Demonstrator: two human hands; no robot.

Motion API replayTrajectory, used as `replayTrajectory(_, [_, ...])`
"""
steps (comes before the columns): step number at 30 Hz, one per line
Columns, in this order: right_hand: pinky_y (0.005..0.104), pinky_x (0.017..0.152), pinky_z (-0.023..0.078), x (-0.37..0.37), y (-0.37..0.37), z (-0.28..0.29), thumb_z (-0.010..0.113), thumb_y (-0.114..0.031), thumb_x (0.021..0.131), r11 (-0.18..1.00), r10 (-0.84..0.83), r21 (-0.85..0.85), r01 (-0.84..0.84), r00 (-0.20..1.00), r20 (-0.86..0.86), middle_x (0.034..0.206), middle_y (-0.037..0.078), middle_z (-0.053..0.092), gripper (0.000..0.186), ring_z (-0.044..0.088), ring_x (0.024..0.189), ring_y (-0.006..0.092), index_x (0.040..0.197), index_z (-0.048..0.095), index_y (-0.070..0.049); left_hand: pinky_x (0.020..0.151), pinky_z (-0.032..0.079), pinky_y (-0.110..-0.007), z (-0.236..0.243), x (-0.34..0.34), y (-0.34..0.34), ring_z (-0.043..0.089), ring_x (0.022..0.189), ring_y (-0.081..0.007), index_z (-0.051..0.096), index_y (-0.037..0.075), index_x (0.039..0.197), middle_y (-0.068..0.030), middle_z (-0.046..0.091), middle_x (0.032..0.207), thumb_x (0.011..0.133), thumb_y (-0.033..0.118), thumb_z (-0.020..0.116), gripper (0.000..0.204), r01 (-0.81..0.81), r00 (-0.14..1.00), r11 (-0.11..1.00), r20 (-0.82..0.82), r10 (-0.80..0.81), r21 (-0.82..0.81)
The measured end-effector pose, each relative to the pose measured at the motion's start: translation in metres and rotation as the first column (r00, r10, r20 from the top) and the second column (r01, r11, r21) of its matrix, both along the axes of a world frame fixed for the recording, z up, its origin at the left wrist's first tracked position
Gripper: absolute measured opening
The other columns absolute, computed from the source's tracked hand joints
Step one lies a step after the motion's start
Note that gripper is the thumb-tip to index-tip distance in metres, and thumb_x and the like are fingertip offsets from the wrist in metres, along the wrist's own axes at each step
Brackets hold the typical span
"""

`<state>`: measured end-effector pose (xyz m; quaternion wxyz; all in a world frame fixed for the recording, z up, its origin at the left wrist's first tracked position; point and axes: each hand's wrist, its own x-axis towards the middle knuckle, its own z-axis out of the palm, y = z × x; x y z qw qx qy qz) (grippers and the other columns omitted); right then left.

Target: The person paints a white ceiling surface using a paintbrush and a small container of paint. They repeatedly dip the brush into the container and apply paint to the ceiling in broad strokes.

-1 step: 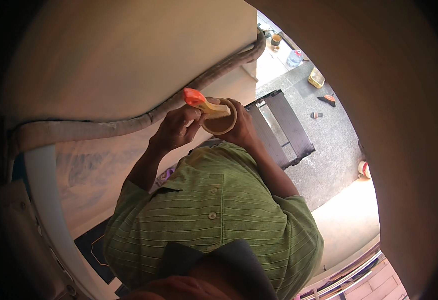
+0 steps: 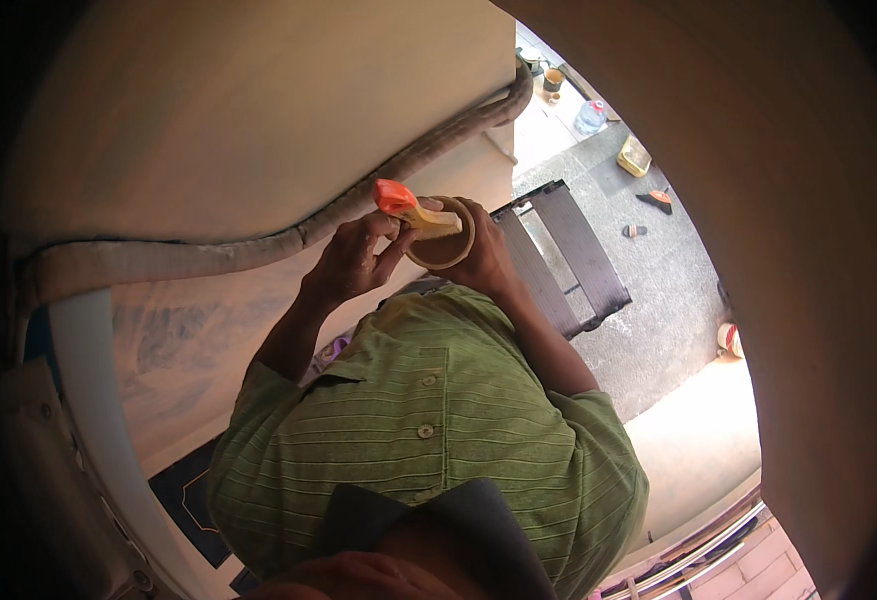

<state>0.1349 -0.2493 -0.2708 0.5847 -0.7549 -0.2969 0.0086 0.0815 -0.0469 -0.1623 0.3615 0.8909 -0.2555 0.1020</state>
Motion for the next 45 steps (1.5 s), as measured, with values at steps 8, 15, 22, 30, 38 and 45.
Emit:
replayTrajectory(8, [0.0471,0.097,0.054,0.004,0.003,-0.006,0.097,-0.026,0.059,1.0,0.012,0.021,-0.012,1.0,-0.024,0.13,0.018,0.061,0.094,0.063,0.118,0.0385,0.138,0.05,-0.004,0.082,0.061,-0.039,-0.02,-0.005,-0.013,0.073,0.1,-0.026,0.039,0.005,0.133,-0.0163,0.068,0.094,0.09,0.008,0.078,0.058,-0.2,0.98,0.947,-0.03,0.199,-0.252])
replayTrajectory(15, [0.047,0.095,0.055,0.001,0.001,-0.001,0.096,-0.026,0.062,1.0,0.002,0.026,-0.001,1.0,-0.021,0.13,0.017,0.061,0.09,0.064,0.117,0.0378,0.137,0.051,-0.007,0.072,0.059,-0.037,0.004,0.003,-0.01,0.075,0.088,-0.0292,0.06,0.004,0.121,-0.0157,0.073,0.099,0.09,0.012,0.077,0.036,-0.123,0.982,0.987,-0.16,0.105,-0.106])
replayTrajectory(22, [0.0466,0.096,0.056,0.0,-0.003,-0.007,0.095,-0.025,0.064,0.998,-0.012,0.065,0.014,1.0,-0.025,0.133,0.014,0.06,0.088,0.065,0.117,0.0364,0.138,0.05,-0.007,0.099,0.054,-0.036,0.003,0.003,-0.006,0.068,0.107,-0.021,0.057,0.002,0.114,-0.0134,0.069,0.113,0.088,-0.005,0.07,0.03,-0.217,0.96,0.9,-0.249,0.126,-0.379])
replayTrajectory(30, [0.0463,0.093,0.056,-0.006,-0.01,-0.011,0.096,-0.025,0.064,0.995,-0.032,0.09,0.034,0.999,-0.027,0.125,0.02,0.066,0.089,0.067,0.116,0.0368,0.136,0.048,-0.003,0.093,0.055,-0.036,-0.013,-0.012,-0.009,0.067,0.106,-0.0215,0.058,0.002,0.099,-0.011,0.065,0.103,0.088,-0.001,0.074,0.02,-0.109,0.931,0.773,-0.336,-0.141,-0.625])
replayTrajectory(38, [0.0468,0.092,0.057,0.0,0.0,-0.011,0.099,-0.03,0.059,0.994,-0.097,0.038,0.099,0.994,-0.047,0.122,0.019,0.066,0.096,0.067,0.113,0.0366,0.134,0.045,-0.003,0.092,0.054,-0.041,0.01,-0.004,-0.006,0.066,0.107,-0.0324,0.06,0.003,0.12,-0.015,0.066,0.119,0.079,-0.004,0.077,0.045,0.161,0.98,0.971,-0.087,-0.179,-0.177])
replayTrajectory(45, [0.0441,0.089,0.057,-0.005,0.007,-0.01,0.102,-0.037,0.055,0.975,-0.208,0.081,0.208,0.978,-0.015,0.119,0.017,0.065,0.102,0.069,0.108,0.0337,0.131,0.043,-0.002,0.101,0.05,-0.043,0.005,-0.009,-0.009,0.059,0.116,-0.0332,0.065,0.006,0.131,-0.0133,0.062,0.125,0.083,0.005,0.074,0.049,0.252,0.967,0.966,-0.037,-0.251,0.052])
